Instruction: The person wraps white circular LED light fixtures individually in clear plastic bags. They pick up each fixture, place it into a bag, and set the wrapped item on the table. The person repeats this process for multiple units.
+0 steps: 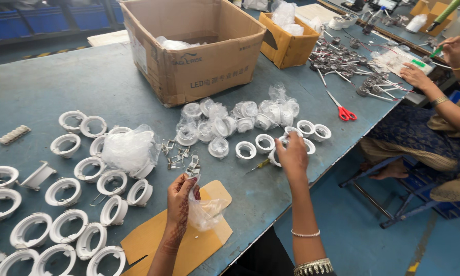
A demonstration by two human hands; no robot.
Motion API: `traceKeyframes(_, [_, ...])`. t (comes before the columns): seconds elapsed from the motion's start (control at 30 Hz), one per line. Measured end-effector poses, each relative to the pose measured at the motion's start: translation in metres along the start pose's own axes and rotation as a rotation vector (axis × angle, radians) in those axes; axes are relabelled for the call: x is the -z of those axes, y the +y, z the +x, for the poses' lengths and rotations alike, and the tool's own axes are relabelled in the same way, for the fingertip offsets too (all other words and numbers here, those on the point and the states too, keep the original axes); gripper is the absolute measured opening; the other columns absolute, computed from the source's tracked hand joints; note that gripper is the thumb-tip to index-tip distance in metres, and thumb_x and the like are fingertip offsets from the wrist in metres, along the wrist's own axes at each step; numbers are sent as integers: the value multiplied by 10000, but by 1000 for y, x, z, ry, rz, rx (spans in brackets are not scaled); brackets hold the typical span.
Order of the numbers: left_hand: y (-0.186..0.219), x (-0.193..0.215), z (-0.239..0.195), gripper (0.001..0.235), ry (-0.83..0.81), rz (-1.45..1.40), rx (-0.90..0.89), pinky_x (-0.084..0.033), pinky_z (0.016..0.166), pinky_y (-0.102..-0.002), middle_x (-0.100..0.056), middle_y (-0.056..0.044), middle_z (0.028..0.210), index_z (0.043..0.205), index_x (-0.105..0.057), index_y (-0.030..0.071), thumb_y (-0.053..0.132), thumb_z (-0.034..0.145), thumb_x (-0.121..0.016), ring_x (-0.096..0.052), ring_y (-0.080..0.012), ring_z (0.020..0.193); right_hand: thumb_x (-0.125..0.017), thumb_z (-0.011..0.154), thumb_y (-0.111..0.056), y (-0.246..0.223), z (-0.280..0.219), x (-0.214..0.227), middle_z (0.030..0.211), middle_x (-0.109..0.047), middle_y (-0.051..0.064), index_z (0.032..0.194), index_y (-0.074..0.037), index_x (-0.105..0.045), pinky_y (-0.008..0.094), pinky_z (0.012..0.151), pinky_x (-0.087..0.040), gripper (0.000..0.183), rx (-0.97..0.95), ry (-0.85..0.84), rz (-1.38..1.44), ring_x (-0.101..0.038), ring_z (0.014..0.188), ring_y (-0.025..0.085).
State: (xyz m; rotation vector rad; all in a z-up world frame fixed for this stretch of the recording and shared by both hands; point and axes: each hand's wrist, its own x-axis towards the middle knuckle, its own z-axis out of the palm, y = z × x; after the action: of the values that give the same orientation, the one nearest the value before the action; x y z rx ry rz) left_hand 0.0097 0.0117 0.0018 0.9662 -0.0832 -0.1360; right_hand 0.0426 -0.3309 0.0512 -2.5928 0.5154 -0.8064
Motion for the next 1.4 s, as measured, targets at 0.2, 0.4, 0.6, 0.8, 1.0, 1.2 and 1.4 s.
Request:
traceKeyframes(0.2, [6,-9,2,219,19,-18,89,-347,456,-246,-488,20,610,1029,-564,93,259,946,-680,-442,-61,508,-852,600,-135,-73,46,-34,1344,-562,186,1129,-110,-696,534,995,-344,552,534,-12,-150,-485,1257,384])
traceKeyframes(0.4, [24,-22,-9,446,47,263,55,-299,493,-222,-520,52,665,1230,-628,88,317,873,-767,-397,-36,554,-759,825,-128,-92,30,-21,1053,-714,105,1076,-69,-706,439,952,-464,263,431,-90,61,-654,1044,274])
traceKeyframes(0.6, [14,-19,-3,468,-38,230,112,-388,579,-213,-578,30,767,1203,-686,33,304,844,-813,-483,-46,659,-664,885,-135,-108,-79,-6,927,-711,71,1105,-80,-516,343,545,-568,271,-29,-602,1198,-704,705,126])
traceKeyframes(0.8, [4,-7,-2,359,-56,346,143,-494,687,-232,-699,-17,894,1068,-729,-12,267,846,-760,-597,-75,785,-638,1015,-147,-120,-131,-9,1085,-663,138,1150,19,-572,327,727,-627,224,-121,-570,1333,-676,902,137])
traceKeyframes(1.0, [-9,-9,1,316,-120,364,93,-539,687,-260,-711,-36,905,1060,-698,-6,234,855,-719,-638,-88,780,-710,936,-139,-113,-149,6,1317,-585,50,1175,19,-684,272,854,-565,288,135,-645,1055,-644,983,122])
traceKeyframes(1.2, [-4,-14,0,361,-138,338,104,-498,635,-239,-688,-1,830,1004,-709,-1,349,918,-722,-594,-64,720,-679,1027,-86,-99,-151,2,1202,-544,37,1081,30,-667,298,948,-513,128,8,-594,1438,-600,1051,123])
traceKeyframes(1.4, [22,-3,3,373,78,302,48,-446,579,-218,-650,50,776,950,-732,36,406,935,-686,-528,-29,661,-650,958,-122,-73,-114,21,923,-624,54,1200,-173,-694,347,760,-507,252,-132,-301,414,-611,794,222])
